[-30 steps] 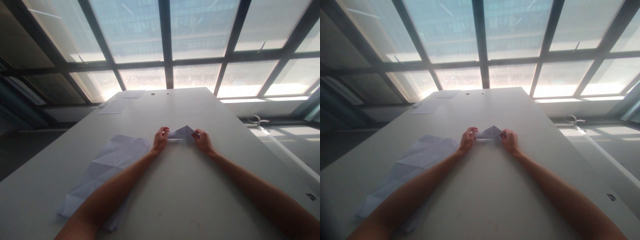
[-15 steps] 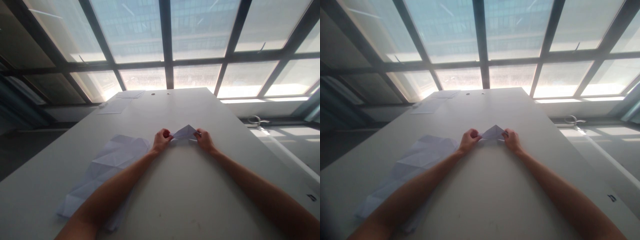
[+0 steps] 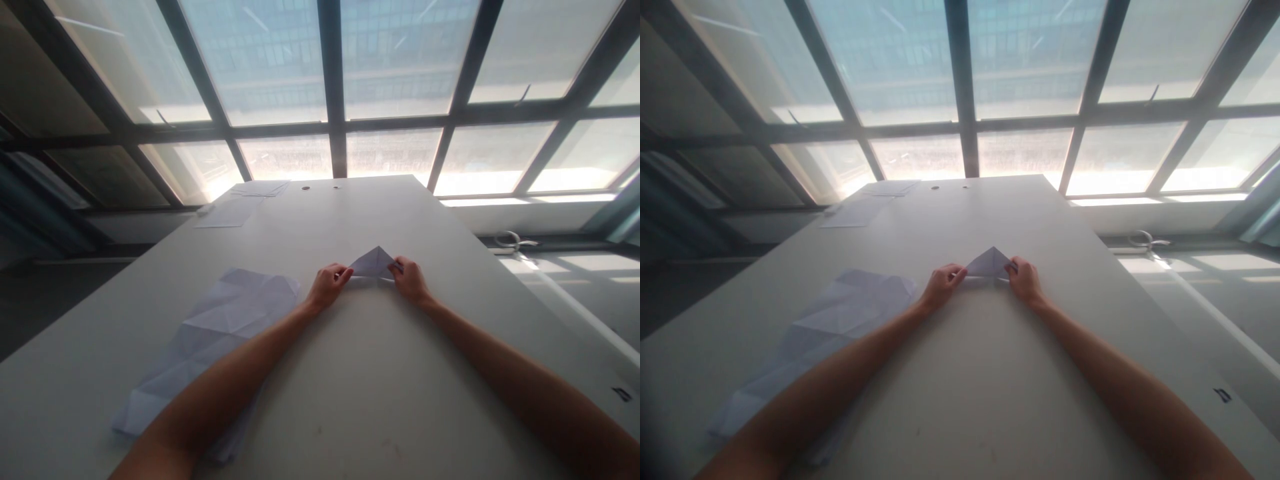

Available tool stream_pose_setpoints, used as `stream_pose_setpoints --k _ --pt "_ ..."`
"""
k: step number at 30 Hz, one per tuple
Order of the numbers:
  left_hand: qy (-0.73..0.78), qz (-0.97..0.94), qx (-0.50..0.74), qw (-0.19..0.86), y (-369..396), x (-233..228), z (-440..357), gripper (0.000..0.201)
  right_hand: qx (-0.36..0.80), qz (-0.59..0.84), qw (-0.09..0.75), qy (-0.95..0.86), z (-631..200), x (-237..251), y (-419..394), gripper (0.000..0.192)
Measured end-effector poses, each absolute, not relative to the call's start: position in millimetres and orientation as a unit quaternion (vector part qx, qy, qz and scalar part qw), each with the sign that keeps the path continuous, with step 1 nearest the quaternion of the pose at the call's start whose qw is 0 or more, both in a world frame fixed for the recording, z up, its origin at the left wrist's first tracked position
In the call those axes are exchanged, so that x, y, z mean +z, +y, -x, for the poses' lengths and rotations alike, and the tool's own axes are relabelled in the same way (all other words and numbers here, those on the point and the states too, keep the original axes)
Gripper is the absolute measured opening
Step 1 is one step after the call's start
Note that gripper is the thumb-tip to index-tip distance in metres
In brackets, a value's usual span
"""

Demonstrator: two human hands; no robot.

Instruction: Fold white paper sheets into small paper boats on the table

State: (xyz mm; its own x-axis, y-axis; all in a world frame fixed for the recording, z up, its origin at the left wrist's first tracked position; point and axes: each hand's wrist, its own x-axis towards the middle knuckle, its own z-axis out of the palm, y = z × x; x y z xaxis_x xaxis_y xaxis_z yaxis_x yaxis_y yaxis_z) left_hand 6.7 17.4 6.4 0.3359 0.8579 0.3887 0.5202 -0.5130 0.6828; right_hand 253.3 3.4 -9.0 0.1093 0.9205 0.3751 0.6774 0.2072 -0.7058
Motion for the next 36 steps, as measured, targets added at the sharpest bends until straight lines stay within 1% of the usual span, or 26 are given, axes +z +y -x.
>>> stream_pose_setpoints --k 6,9,15,18,20,25,29,30,34,36 --pt "0.448 -0.786 0.366 0.219 19.1 4.8 -5.3 0.021 0.14 0.619 0.418 -0.65 -253.3 -9.8 4.1 0.018" --pt "0.464 -0.77 0.375 0.227 19.3 6.7 -4.8 0.023 0.142 0.619 0.414 -0.652 -253.2 -10.3 4.1 0.018" --pt "0.476 -0.735 0.406 0.262 22.2 6.0 -4.5 0.015 0.149 0.614 0.413 -0.656 -253.0 -10.0 3.7 0.019" --pt "0.457 -0.712 0.432 0.313 24.3 2.3 -4.7 0.022 0.15 0.609 0.413 -0.66 -252.9 -10.4 3.9 0.018" --pt "0.45 -0.699 0.449 0.328 24.3 1.3 -4.9 0.024 0.15 0.607 0.413 -0.662 -252.7 -10.7 4.0 0.018" --pt "0.468 -0.716 0.425 0.295 20.7 5.7 -5.4 0.018 0.15 0.606 0.413 -0.663 -252.3 -10.8 3.5 0.017" --pt "0.466 -0.718 0.429 0.29 19.5 8.1 -5.6 0.028 0.148 0.608 0.411 -0.662 -252.0 -10.0 2.8 0.017" --pt "0.466 -0.719 0.428 0.29 19.4 8.3 -5.5 0.028 0.148 0.609 0.411 -0.662 -251.9 -9.8 2.7 0.017" --pt "0.458 -0.753 0.397 0.255 19.3 7.6 -4.5 0.013 0.15 0.611 0.409 -0.661 -251.9 -9.1 2.7 0.017" --pt "0.446 -0.774 0.385 0.232 19.7 6.4 -4.1 0.012 0.152 0.61 0.41 -0.661 -251.9 -9.0 2.8 0.016"
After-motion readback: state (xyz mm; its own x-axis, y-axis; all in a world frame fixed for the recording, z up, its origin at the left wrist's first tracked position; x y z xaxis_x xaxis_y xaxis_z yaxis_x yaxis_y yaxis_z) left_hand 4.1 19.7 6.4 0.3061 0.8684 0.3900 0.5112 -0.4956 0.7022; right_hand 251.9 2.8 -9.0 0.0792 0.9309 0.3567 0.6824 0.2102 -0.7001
